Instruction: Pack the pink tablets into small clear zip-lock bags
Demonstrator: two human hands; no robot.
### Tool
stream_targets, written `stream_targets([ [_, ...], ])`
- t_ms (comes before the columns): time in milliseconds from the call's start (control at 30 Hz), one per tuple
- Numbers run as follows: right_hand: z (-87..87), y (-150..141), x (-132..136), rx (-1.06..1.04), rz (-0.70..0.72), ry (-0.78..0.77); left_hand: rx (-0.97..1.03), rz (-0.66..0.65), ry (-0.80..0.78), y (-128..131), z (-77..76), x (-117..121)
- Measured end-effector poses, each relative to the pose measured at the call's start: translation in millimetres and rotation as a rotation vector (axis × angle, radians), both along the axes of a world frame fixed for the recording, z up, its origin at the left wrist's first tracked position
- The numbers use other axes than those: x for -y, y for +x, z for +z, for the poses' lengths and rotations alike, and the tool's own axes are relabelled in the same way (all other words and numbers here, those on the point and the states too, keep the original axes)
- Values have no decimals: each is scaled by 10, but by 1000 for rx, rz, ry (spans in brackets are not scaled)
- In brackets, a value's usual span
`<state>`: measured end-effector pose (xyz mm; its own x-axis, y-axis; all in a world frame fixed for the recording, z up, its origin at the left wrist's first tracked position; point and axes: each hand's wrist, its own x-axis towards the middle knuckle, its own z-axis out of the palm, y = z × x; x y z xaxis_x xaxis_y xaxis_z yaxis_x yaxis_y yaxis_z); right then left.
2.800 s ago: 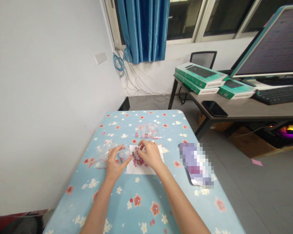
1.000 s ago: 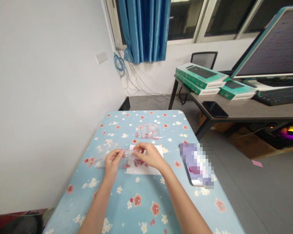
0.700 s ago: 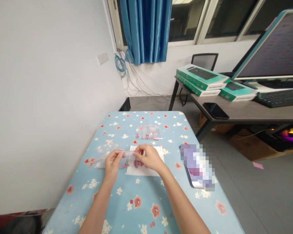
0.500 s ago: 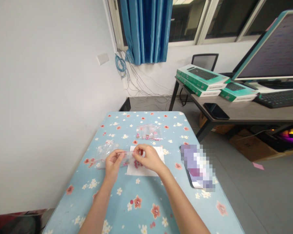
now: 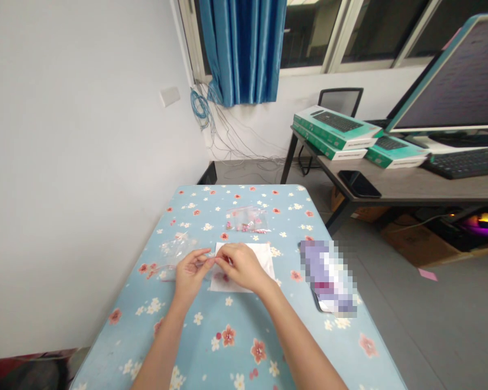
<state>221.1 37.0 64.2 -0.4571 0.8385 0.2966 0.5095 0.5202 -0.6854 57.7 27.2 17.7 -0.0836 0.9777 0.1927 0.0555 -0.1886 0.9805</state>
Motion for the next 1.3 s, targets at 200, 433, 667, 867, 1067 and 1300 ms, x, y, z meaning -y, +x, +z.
stream_targets([
  [200,-16,1,-1,21,-27,23,-19,51,37,-12,15,6],
  [433,9,90,-39,-21,-75,21,108,39,-12,-20,67,15],
  [667,12,66,-25,-73,-94,59,99,156,-31,-7,67,47],
  [867,12,86,-30,-52,-47,53,41,63,27,3,94,60],
  [1067,37,59,0,-10,-20,113,16,153,68,83,126,83],
  [1300,42,62,-11,6,-56,106,60,90,55,101,142,97],
])
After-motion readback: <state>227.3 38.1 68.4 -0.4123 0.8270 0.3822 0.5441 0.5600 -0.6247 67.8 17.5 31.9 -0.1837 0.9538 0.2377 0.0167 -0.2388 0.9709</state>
